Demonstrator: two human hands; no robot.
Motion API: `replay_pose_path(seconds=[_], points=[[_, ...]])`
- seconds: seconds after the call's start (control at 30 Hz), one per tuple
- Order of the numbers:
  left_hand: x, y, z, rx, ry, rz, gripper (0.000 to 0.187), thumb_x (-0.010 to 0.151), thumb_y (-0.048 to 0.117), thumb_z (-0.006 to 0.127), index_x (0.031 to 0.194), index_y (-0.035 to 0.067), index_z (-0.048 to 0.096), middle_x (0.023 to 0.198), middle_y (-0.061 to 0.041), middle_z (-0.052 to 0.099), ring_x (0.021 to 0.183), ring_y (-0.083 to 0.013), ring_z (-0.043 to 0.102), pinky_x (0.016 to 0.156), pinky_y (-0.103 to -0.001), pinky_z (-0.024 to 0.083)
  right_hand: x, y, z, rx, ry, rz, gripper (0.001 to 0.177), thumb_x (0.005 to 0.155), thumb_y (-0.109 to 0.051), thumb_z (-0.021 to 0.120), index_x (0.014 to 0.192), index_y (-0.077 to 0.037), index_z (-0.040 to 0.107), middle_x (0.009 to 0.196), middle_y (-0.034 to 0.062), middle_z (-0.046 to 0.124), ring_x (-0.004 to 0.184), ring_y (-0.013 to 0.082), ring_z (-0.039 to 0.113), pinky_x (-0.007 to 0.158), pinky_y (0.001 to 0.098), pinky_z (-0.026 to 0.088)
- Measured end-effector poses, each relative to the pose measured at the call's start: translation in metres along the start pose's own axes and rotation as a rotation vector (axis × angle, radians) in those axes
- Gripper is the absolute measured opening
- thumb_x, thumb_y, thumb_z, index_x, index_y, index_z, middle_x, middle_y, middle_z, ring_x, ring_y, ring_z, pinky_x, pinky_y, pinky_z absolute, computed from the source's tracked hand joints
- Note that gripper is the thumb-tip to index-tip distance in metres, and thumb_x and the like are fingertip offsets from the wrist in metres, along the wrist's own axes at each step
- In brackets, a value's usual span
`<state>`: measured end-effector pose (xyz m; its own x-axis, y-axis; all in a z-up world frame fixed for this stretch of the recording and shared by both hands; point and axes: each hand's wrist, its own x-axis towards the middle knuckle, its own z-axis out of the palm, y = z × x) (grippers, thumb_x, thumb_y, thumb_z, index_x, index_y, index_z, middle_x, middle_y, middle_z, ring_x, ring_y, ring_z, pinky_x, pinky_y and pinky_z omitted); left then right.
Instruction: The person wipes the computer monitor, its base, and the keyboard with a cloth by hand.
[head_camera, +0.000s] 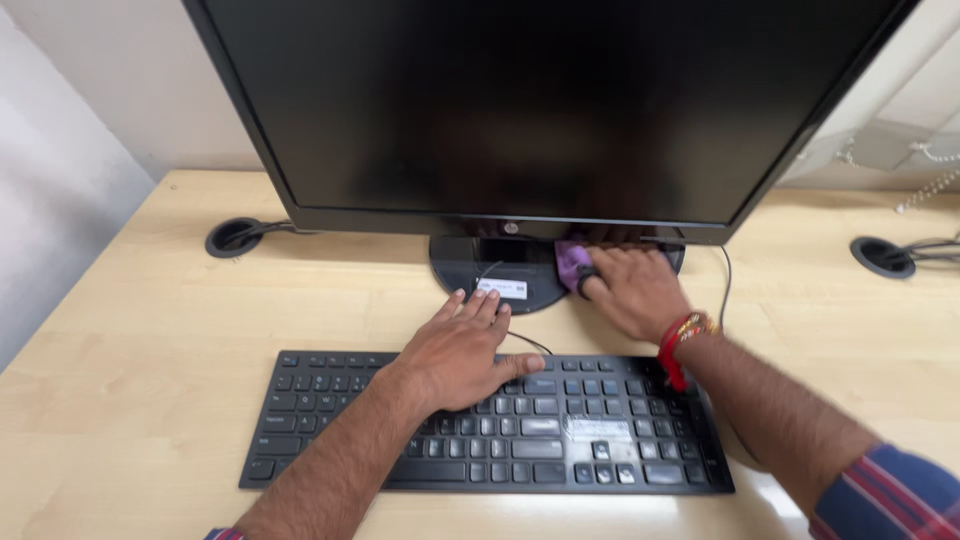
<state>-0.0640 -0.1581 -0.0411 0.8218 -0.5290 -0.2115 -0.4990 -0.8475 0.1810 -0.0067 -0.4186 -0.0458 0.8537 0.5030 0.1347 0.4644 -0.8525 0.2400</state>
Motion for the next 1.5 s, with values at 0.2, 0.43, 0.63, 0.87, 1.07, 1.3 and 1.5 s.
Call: replay_pose_path(seconds=[0.2, 0.43, 0.63, 0.87, 1.07, 1.3, 1.5], points=[[-0.007, -0.016, -0.009, 0.026, 0.002, -0.074, 0.102, 0.091, 0.079, 0.018, 0.157, 0.001, 0.025, 0.165, -0.021, 0.019, 0.154, -0.0324, 0.011, 0.127, -0.044, 0.006, 0.008, -0.080, 0.003, 0.263, 0.418, -0.218, 0.063, 0.092, -0.031, 0.048, 0.151, -0.009, 0.050, 0.152, 0.0167, 0.052, 0.141, 0.0373, 0.043, 0.115, 0.0525, 0.025], [-0.003, -0.018, -0.002, 0.047, 0.030, -0.068, 0.104, 0.091, 0.079, 0.013, 0.155, -0.002, 0.026, 0.164, -0.021, 0.023, 0.155, -0.0300, 0.015, 0.128, -0.043, 0.007, -0.004, -0.028, 0.002, 0.258, 0.026, 0.152, 0.059, 0.094, -0.039, 0.044, 0.148, -0.017, 0.048, 0.160, 0.0061, 0.045, 0.151, 0.0245, 0.037, 0.128, 0.0456, 0.021], [-0.002, -0.021, 0.003, 0.096, -0.012, -0.060, 0.102, 0.091, 0.079, 0.011, 0.154, 0.001, 0.029, 0.166, -0.023, 0.019, 0.156, -0.0317, 0.011, 0.128, -0.044, 0.005, 0.009, -0.076, 0.016, 0.342, 0.194, -0.051, 0.069, 0.091, -0.035, 0.045, 0.157, -0.012, 0.039, 0.162, 0.0144, 0.037, 0.151, 0.0338, 0.029, 0.122, 0.0509, 0.013], [-0.004, -0.021, 0.008, 0.034, 0.051, -0.035, 0.105, 0.092, 0.079, 0.012, 0.155, -0.004, 0.026, 0.164, -0.024, 0.021, 0.155, -0.0317, 0.013, 0.127, -0.044, 0.007, 0.003, -0.028, 0.005, 0.239, 0.081, 0.083, 0.065, 0.096, -0.037, 0.043, 0.157, -0.015, 0.039, 0.159, 0.0136, 0.042, 0.148, 0.0319, 0.034, 0.124, 0.0491, 0.017], [-0.007, -0.013, -0.002, 0.102, -0.013, -0.077, 0.103, 0.093, 0.079, 0.016, 0.154, -0.002, 0.030, 0.166, -0.023, 0.021, 0.157, -0.0319, 0.012, 0.129, -0.044, 0.005, 0.003, -0.068, 0.020, 0.327, 0.305, -0.166, 0.064, 0.091, -0.030, 0.052, 0.152, -0.011, 0.048, 0.153, 0.0166, 0.051, 0.144, 0.0356, 0.042, 0.119, 0.0532, 0.022], [-0.006, -0.011, 0.000, 0.091, 0.054, -0.072, 0.108, 0.090, 0.082, 0.018, 0.155, -0.004, 0.025, 0.165, -0.023, 0.019, 0.155, -0.0321, 0.013, 0.127, -0.043, 0.005, 0.028, -0.045, 0.010, 0.316, 0.030, 0.391, 0.037, 0.100, -0.031, 0.053, 0.133, -0.014, 0.059, 0.127, 0.0102, 0.068, 0.128, 0.0279, 0.060, 0.117, 0.0477, 0.039], [-0.005, -0.014, 0.003, 0.136, 0.018, -0.051, 0.107, 0.091, 0.082, 0.017, 0.155, -0.004, 0.026, 0.165, -0.023, 0.021, 0.156, -0.0324, 0.013, 0.128, -0.044, 0.005, 0.034, -0.094, 0.009, 0.355, 0.529, -0.296, 0.052, 0.091, -0.019, 0.061, 0.141, -0.009, 0.059, 0.145, 0.0187, 0.062, 0.134, 0.0420, 0.051, 0.110, 0.0539, 0.033]])
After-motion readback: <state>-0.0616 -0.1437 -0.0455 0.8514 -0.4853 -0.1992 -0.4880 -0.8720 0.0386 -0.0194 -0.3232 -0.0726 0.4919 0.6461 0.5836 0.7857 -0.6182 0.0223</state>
